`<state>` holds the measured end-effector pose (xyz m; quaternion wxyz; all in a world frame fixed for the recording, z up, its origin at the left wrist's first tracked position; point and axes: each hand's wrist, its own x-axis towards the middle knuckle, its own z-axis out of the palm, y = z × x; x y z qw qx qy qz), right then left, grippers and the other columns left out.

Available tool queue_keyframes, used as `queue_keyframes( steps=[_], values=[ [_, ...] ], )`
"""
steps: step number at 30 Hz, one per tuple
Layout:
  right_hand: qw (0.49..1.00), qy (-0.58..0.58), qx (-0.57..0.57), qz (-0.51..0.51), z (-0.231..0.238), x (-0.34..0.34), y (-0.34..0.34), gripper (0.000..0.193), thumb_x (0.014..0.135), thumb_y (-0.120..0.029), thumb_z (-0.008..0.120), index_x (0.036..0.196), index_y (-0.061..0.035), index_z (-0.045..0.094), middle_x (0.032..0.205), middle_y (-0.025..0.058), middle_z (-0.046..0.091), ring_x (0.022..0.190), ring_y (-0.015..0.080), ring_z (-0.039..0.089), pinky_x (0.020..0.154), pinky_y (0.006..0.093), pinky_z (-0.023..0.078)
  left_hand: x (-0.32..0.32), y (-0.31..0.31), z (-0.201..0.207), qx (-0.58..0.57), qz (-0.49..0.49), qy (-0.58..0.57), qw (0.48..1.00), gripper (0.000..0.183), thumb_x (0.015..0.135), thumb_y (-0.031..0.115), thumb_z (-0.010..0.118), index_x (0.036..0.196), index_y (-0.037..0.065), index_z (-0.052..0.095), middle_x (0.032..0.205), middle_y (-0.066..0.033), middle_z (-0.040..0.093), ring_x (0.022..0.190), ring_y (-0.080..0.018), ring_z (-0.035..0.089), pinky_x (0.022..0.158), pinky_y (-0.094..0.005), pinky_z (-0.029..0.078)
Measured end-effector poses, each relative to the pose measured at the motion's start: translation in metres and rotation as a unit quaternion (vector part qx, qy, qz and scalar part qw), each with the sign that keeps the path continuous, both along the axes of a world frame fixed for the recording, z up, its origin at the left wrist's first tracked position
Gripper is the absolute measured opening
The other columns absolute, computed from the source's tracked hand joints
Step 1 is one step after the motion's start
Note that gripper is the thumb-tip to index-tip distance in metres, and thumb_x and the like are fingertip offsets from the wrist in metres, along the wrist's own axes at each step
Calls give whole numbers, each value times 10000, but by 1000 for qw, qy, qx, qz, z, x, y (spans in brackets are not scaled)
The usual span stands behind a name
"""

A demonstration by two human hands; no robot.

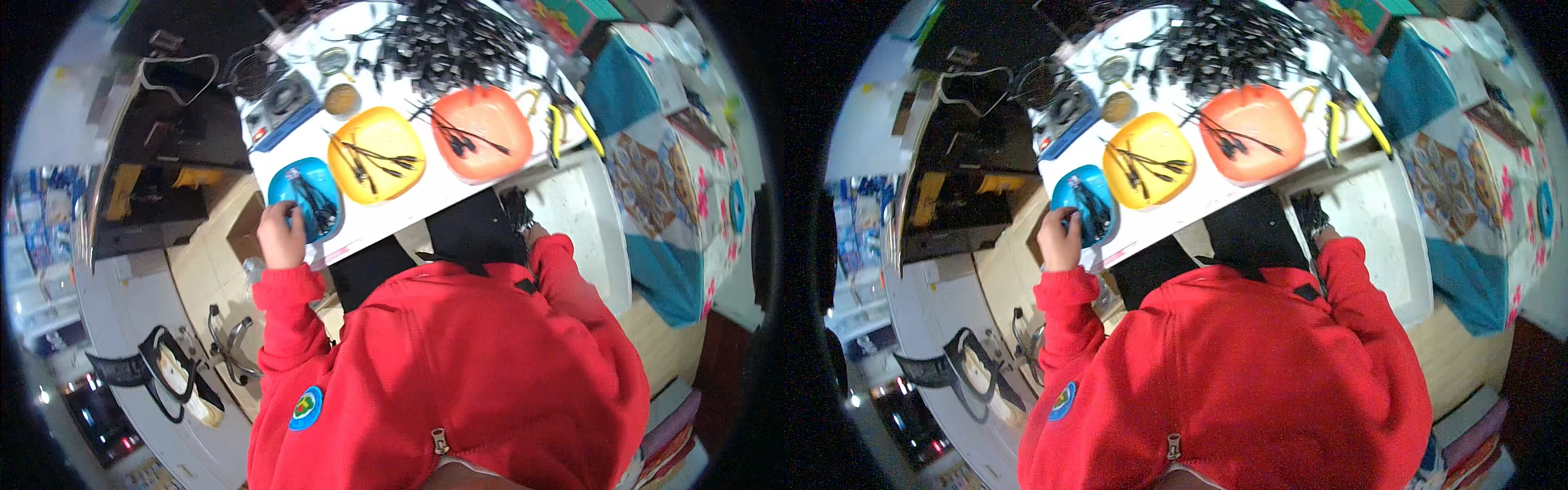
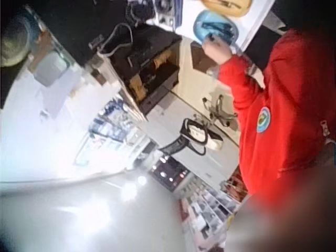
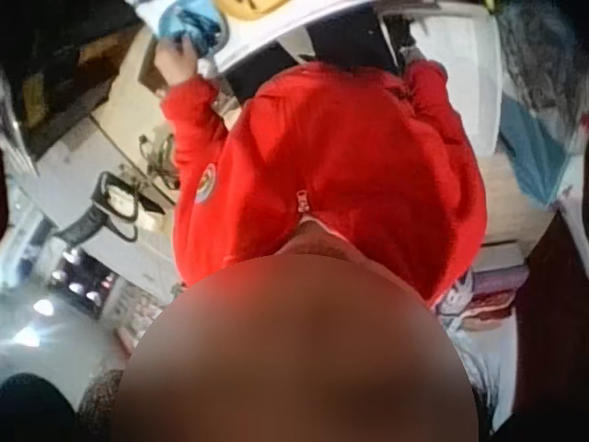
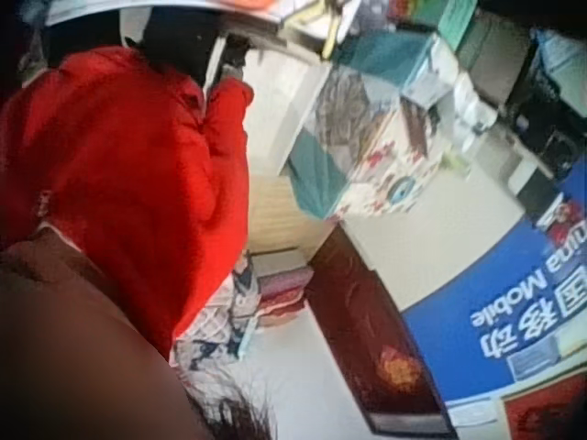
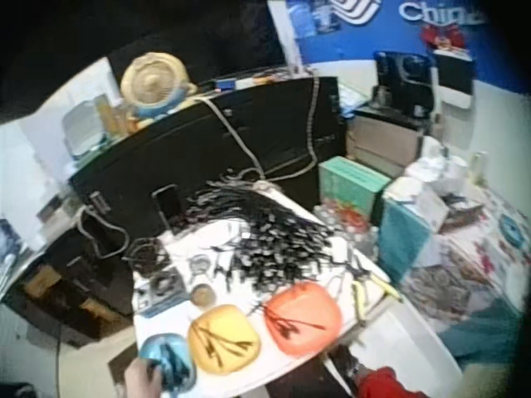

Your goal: The person repeatedly picks black cables from a pile, wipes the connector ends with a white cloth, and places them into colored trays. The person also uses a small tool to adjust the connector tips before placing them in the trays.

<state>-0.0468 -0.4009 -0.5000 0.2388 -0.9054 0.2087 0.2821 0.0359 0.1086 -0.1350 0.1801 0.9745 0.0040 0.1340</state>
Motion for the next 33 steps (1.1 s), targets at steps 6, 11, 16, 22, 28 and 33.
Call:
queue_keyframes(
  steps=[6,11,16,22,28,33],
  values=[
    [988,-67,73,122,97,15,2,274,839,-236,563,924,13,637,886,246,650,867,408,625,769,450,490,36,-10,-1,38,66,27,997,281,844,253,635,777,-19,617,780,-224,611,753,-399,609,678,-467,481],
    [983,-57,106,142,202,11,11,254,821,-186,555,956,15,630,867,263,633,836,425,613,747,447,491,38,-7,-5,-79,99,19,992,243,815,217,674,771,-20,645,721,-206,632,656,-364,614,621,-424,480],
    [958,-106,91,249,311,28,62,192,838,-179,579,908,-3,611,842,233,636,815,413,609,698,450,485,25,-1,8,-262,128,-28,956,200,794,137,729,782,-43,642,586,-58,570,542,-89,482,522,-256,403],
    [858,-264,247,365,397,76,164,148,867,-170,570,897,-26,579,789,177,616,734,375,598,639,428,470,13,-5,32,-358,87,-140,919,143,815,80,708,793,-31,622,710,-37,606,578,-77,491,551,-228,414],
    [778,-307,473,276,432,105,254,163,868,-78,576,1008,0,607,880,103,648,796,181,640,682,290,503,-25,-34,69,-632,-24,-45,773,70,914,32,574,927,-36,580,857,-102,631,639,-122,568,611,-242,474],
    [757,-279,527,266,452,108,284,186,913,-53,576,1073,42,578,967,54,612,894,110,593,803,262,495,-49,-55,81,-754,-116,38,645,87,941,36,522,951,-38,567,861,-123,631,583,-81,452,537,-204,374]
  ],
)
